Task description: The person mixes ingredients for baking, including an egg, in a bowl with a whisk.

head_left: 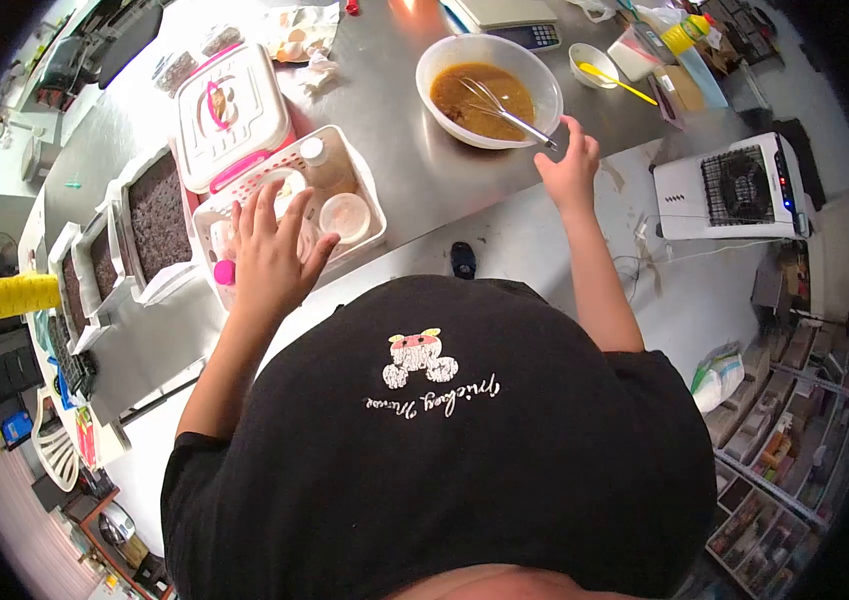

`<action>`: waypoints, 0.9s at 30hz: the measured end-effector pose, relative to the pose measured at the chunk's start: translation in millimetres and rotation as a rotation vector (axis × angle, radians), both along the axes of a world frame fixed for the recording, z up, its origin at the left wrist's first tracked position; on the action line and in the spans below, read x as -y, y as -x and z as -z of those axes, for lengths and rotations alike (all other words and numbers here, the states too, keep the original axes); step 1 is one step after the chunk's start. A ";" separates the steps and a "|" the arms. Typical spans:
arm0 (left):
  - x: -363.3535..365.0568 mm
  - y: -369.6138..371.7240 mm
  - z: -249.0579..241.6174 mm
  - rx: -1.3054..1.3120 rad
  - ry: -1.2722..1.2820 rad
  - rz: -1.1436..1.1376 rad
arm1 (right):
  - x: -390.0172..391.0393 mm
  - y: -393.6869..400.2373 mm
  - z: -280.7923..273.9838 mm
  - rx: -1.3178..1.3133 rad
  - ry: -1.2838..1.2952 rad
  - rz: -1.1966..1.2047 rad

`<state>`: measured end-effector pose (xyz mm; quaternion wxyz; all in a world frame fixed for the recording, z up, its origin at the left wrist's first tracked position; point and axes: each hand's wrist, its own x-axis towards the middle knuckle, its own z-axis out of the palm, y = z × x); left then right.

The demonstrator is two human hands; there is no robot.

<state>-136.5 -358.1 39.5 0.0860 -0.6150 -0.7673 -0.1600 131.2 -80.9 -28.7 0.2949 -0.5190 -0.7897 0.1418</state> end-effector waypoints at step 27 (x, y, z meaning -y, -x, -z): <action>-368.8 -40.5 33.7 1.686 -1.040 -0.048 | -246.5 58.5 38.7 0.144 0.409 -0.508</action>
